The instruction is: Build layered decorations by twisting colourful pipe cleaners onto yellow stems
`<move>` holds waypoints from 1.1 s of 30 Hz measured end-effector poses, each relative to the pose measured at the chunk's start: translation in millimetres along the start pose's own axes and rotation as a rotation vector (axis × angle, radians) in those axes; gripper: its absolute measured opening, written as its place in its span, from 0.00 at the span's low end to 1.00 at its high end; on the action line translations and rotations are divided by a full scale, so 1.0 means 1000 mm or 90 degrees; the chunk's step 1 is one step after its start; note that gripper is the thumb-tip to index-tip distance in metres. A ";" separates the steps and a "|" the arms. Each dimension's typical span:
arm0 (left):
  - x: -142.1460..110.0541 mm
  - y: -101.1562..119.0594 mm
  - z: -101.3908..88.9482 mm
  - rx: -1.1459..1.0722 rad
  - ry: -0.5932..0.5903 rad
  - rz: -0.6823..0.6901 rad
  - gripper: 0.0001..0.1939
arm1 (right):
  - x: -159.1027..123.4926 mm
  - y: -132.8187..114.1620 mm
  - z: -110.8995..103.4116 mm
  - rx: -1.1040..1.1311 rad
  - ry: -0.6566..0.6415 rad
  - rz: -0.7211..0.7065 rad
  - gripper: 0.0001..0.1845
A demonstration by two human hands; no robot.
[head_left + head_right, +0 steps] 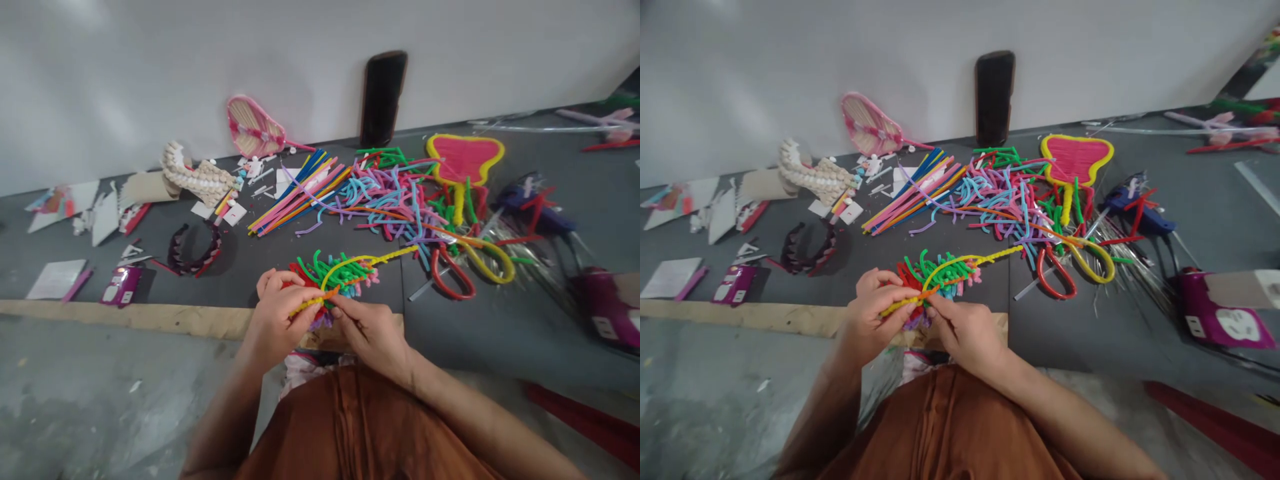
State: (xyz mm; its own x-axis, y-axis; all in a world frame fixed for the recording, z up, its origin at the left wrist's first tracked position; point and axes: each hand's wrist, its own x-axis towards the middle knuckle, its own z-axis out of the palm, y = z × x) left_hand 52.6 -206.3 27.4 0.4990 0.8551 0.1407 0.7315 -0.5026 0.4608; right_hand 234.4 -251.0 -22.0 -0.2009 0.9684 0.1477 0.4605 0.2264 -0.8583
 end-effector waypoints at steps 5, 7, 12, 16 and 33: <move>-0.003 0.000 0.004 -0.022 -0.025 0.013 0.12 | -0.001 -0.003 0.010 0.156 -0.047 0.123 0.15; -0.004 0.001 0.005 -0.014 -0.023 0.018 0.12 | 0.000 -0.005 0.012 0.133 -0.043 0.132 0.11; -0.007 0.003 0.005 0.022 -0.002 0.014 0.11 | 0.001 -0.008 0.009 0.191 -0.063 0.179 0.09; -0.009 0.004 0.007 0.019 0.039 0.009 0.09 | -0.001 -0.008 -0.003 0.229 -0.122 0.205 0.11; -0.007 0.009 0.002 0.061 0.049 -0.011 0.07 | 0.023 0.000 -0.047 -0.096 0.036 -0.197 0.06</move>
State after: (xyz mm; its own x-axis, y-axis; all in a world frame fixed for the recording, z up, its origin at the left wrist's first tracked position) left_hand 56.6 -216.9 29.2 0.4511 0.8694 0.2018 0.7828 -0.4940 0.3784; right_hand 271.0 -223.7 4.3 -0.3048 0.8546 0.4205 0.5083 0.5193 -0.6869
